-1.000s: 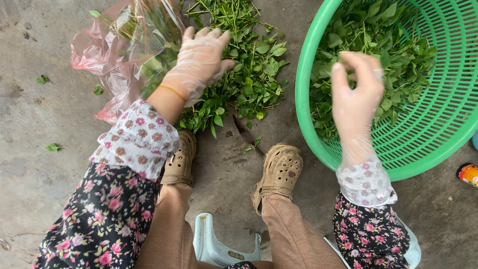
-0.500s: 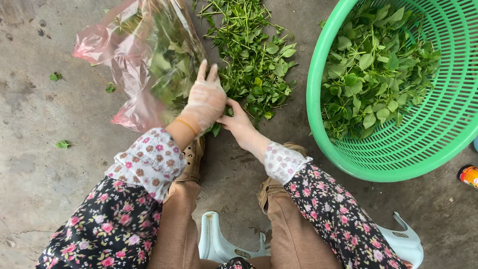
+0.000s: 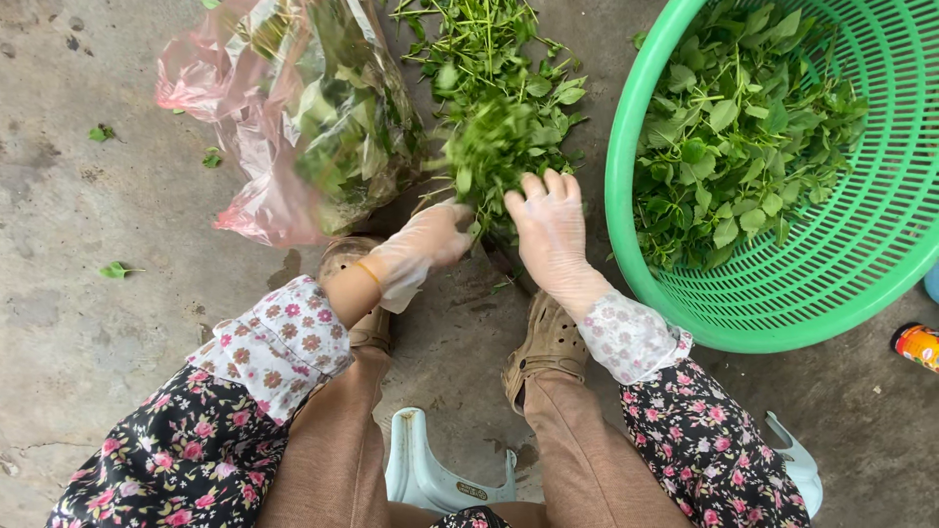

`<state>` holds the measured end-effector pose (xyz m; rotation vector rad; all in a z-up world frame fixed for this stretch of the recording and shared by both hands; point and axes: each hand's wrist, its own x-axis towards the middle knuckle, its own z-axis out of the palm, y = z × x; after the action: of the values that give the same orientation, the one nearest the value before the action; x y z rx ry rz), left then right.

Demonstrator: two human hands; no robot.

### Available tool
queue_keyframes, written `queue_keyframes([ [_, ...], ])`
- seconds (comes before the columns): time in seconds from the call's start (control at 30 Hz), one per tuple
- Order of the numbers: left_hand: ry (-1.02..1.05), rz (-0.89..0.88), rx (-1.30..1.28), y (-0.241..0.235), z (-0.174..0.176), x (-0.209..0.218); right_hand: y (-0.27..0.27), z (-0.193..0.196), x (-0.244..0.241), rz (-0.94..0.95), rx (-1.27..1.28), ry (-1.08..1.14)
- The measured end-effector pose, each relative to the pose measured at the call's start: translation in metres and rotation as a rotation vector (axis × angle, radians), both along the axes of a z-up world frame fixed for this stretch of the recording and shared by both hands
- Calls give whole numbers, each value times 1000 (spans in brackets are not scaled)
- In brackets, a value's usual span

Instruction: The person picks leaves from stems and places them into a green plastic basket.

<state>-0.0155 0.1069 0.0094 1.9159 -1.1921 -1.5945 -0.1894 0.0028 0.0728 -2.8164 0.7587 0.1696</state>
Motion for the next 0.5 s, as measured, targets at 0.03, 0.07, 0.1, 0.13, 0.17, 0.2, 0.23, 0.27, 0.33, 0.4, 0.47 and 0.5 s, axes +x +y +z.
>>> queue_keyframes([
  [0.03, -78, -230, 88, -4, 5, 2, 3, 0, -2, -7, -2, 3],
  [0.07, -186, -343, 245, -9, 13, 7, 8, -1, -4, 107, -15, 169],
  [0.1, -295, -457, 402, -14, 24, 17, 12, -2, -6, 220, -27, 335],
  [0.13, -396, -402, 353, -22, 33, 24, 16, -3, -10, 214, -19, 340],
  [0.17, -494, -347, 303, -32, 40, 31, 20, -4, -15, 214, 51, 369],
  [0.2, -537, -284, 147, -40, 46, 36, 20, -6, -17, 214, 113, 391],
  [0.23, -577, -220, -9, -46, 48, 39, 22, -7, -18, 208, 113, 389],
  [0.27, -580, -224, -13, -51, 46, 35, 23, -8, -20, 187, 142, 361],
  [0.33, -668, -275, -590, -59, 30, 27, 26, -11, -24, 164, 169, 332],
  [0.4, -745, -374, -400, -62, 7, 14, 29, -15, -27, 128, 267, 176],
  [0.47, -815, -468, -200, -55, -12, 15, 29, -18, -31, 105, 351, 113],
  [0.5, -721, -502, -46, -47, -16, 19, 28, -19, -32, 80, 436, 52],
])
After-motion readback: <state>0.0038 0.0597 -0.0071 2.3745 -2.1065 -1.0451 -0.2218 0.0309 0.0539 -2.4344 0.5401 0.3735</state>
